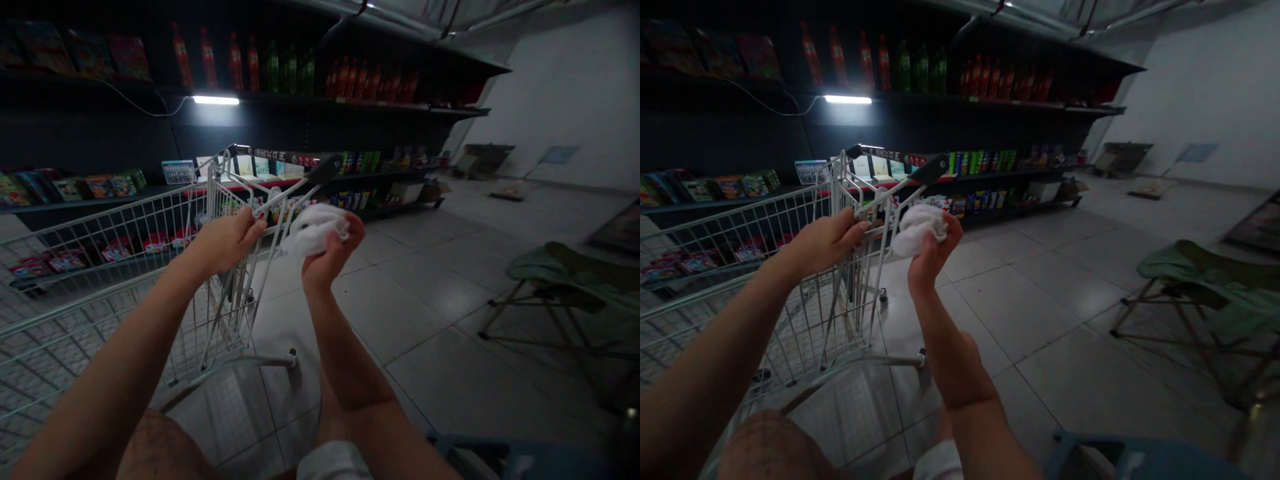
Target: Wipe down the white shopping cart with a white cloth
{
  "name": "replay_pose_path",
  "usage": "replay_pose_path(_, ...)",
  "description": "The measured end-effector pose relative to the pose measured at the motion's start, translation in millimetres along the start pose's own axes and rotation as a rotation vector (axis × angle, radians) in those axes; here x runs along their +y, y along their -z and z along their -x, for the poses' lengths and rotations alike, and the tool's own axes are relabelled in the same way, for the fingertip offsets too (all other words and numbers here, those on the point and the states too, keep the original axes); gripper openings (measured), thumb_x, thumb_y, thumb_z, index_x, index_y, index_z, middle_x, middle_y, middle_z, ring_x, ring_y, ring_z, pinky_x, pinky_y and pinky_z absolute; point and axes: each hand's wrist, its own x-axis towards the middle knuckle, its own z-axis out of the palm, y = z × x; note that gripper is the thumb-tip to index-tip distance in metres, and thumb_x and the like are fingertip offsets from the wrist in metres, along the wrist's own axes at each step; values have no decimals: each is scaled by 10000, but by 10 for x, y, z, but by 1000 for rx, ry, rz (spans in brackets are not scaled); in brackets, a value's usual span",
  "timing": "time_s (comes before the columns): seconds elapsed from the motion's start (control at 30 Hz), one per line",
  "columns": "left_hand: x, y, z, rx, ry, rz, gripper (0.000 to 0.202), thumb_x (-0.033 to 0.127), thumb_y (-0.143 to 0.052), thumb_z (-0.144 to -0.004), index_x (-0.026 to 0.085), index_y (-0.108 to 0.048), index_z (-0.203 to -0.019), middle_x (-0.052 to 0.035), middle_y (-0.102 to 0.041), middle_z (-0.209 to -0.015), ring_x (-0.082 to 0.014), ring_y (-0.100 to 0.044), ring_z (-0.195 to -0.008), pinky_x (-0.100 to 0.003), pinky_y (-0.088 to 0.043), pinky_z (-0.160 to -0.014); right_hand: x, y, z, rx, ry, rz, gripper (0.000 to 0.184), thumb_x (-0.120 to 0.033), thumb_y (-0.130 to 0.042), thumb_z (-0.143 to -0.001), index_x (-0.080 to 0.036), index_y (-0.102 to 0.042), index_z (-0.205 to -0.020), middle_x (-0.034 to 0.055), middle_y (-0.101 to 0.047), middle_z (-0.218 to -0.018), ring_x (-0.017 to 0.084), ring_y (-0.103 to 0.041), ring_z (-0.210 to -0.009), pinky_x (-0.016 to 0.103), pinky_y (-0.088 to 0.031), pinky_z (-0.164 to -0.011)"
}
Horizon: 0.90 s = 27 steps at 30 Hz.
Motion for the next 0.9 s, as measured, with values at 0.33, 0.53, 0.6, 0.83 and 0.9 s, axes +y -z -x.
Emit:
replay_pose_path(0.33,-9,-222,-74,94,62,-5,413,495,-246,-989,196,-529,-1018,-83,-698,-801,-233,-643,-739,-325,-390,-643,215,-501,-1358,-600,712,478,295,-444,-447,-950,-222,-618,-1044,14,-638,-1056,180,-608,-1103,575,-345,-1150)
replay_pose_path(0.53,34,-231,-122,95,64,-56,416,480,-250,-991,177,-533,-1027,-110,-701,-815,-239,-648,-739,-335,-401,-646,345,-535,-1757,-251,480,337,238,-357,-452,-939,-207,-591,-1062,36,-635,-1084,154,-624,-1055,435,-481,-1040)
replay_pose_path(0.6,45,-228,-92,94,48,-70,407,477,-256,-993,174,-527,-1028,-105,-699,-806,-235,-652,-731,-331,-399,-643,325,-509,-1856,-34,415,285,211,-328,-462,-929,-195,-568,-1055,41,-627,-1065,133,-619,-1024,401,-478,-1044)
replay_pose_path(0.83,54,-187,14,115,6,-123,398,476,-262,-984,172,-519,-987,-87,-676,-714,-233,-641,-641,-326,-334,-565,37,-313,-1273,-322,582,231,158,-353,-672,-821,-244,-680,-936,-1,-663,-935,153,-629,-987,374,-487,-1035)
replay_pose_path(0.9,51,-175,30,115,7,-132,376,461,-272,-981,175,-516,-979,-77,-669,-691,-223,-635,-620,-317,-317,-549,-32,-303,-1228,-378,596,220,155,-351,-692,-804,-251,-688,-922,-5,-675,-923,155,-636,-963,370,-501,-1012)
